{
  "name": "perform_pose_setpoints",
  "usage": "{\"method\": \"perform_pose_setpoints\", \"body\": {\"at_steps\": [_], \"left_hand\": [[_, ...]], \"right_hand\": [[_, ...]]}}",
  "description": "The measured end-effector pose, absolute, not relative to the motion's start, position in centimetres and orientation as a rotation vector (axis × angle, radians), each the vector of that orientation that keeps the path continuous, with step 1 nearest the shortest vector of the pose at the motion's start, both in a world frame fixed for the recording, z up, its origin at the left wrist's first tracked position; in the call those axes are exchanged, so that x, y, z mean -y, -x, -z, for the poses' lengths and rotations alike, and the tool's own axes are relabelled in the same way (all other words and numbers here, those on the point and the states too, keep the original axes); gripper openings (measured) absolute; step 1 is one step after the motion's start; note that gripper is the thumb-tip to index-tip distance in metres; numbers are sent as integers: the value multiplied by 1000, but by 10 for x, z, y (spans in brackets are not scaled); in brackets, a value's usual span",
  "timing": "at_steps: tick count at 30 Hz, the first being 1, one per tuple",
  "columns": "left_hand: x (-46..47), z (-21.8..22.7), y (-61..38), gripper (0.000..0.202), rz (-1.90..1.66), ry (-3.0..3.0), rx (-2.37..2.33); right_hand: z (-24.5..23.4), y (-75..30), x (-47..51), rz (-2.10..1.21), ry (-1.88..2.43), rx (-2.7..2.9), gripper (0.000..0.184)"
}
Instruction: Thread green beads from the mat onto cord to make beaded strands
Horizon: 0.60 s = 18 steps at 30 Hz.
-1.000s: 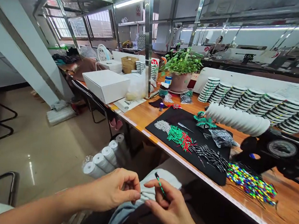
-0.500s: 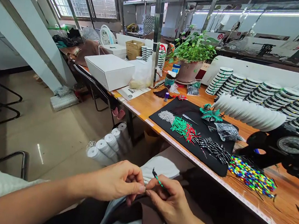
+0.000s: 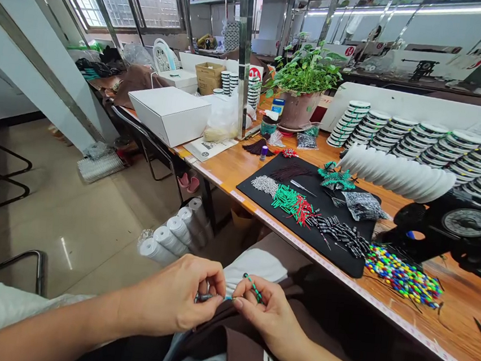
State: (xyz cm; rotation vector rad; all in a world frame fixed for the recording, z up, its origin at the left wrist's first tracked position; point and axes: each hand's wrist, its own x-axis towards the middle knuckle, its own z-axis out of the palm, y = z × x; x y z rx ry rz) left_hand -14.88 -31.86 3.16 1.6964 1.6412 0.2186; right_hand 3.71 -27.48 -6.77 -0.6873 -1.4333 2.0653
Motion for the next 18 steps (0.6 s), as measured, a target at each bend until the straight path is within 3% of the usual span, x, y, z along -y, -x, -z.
{"method": "perform_pose_setpoints", "body": {"at_steps": [18], "left_hand": [[320, -29, 145, 8, -303, -1770, -1617]], "right_hand": [[70, -40, 276, -2124, 705, 1505, 48]]}}
